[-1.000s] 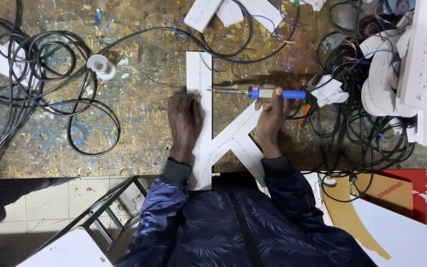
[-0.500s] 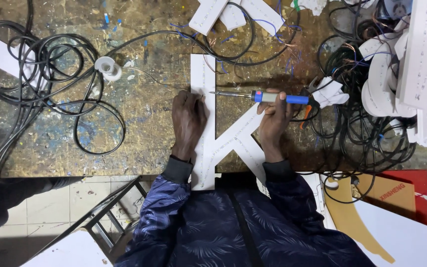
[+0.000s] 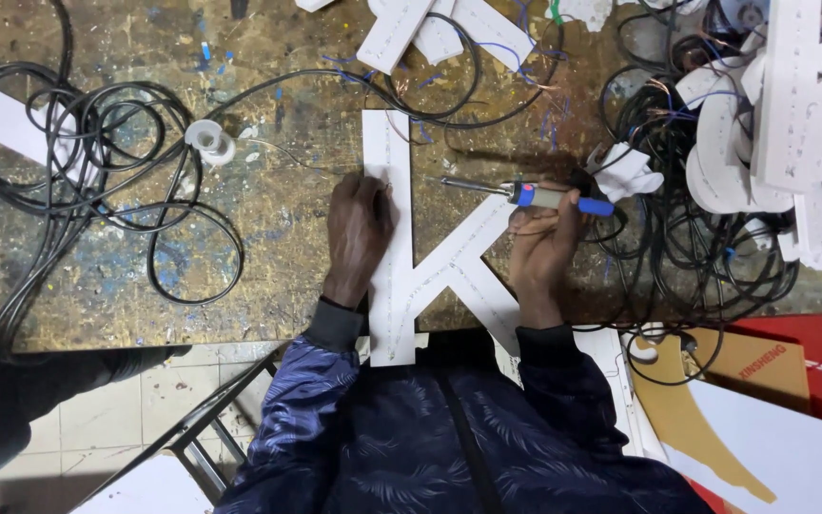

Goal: Soldering electrical wires to LED strips mounted on foam letter cutouts for sign fabrication.

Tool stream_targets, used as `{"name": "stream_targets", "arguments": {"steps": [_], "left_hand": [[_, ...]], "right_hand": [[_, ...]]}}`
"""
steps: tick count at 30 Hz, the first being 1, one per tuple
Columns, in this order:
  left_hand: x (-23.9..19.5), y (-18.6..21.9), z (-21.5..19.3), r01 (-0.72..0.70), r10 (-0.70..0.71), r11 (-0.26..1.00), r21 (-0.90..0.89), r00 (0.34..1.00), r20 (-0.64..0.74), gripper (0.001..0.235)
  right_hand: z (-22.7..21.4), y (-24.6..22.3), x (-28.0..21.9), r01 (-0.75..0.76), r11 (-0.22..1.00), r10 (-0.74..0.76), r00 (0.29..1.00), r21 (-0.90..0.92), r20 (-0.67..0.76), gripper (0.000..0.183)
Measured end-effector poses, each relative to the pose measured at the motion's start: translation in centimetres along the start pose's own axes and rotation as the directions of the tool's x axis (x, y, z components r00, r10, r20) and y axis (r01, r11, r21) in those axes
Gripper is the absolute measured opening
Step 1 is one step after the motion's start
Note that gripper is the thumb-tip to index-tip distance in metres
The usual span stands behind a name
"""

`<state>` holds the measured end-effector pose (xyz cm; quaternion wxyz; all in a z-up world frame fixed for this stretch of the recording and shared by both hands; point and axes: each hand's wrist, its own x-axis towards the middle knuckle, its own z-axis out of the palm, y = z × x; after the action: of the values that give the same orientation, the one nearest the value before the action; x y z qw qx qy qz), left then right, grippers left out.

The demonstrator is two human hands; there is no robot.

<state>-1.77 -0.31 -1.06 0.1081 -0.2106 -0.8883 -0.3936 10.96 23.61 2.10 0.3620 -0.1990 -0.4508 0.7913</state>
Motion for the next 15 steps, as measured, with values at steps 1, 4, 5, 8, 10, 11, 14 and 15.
{"name": "stream_targets", "arguments": {"steps": [1,4,5,8,10,11,14,15], "left_hand": [[0.1,-0.5,0.1,-0.004,0.004,1.0,-0.002,1.0,0.004,0.007],[1.5,-0.4,-0.3,-0.06,0.056,0.995,0.075,0.997,0.046,0.014],[2.4,0.7,-1.0,-0.086,0.084,0.994,0.061,0.996,0.036,0.013],[5.1,2.7,-1.3,-0.158,0.158,0.987,-0.011,0.987,0.006,0.024],[6.9,2.8,-0.4,-0.204,0.203,0.976,-0.073,0.979,-0.013,0.029],[7.6,2.4,0.1,-0.219,0.217,0.97,-0.109,0.976,-0.029,0.032],[8.6,2.5,0.1,-0.248,0.25,0.951,-0.186,0.968,-0.012,0.025],[8.9,2.8,-0.1,-0.259,0.268,0.941,-0.219,0.963,0.014,0.016]], "right_hand": [[-0.5,0.2,0.0,0.003,1.0,-0.003,1.0,0.0,-0.005,0.054],[-1.3,0.3,0.4,-0.073,0.99,0.091,0.985,0.119,-0.15,0.039],[-1.2,-0.2,0.4,-0.095,0.989,0.114,0.978,0.116,-0.172,0.043],[-1.9,-0.6,0.8,-0.119,0.983,0.144,0.97,0.137,-0.197,0.047],[-2.6,-0.7,1.2,-0.119,0.98,0.15,0.967,0.158,-0.204,0.046],[-2.9,-0.8,1.4,-0.135,0.977,0.168,0.963,0.163,-0.208,0.049],[-3.7,-1.2,1.3,-0.154,0.974,0.187,0.958,0.164,-0.217,0.051],[-3.9,-1.3,1.4,-0.162,0.974,0.194,0.958,0.161,-0.212,0.051]]}}
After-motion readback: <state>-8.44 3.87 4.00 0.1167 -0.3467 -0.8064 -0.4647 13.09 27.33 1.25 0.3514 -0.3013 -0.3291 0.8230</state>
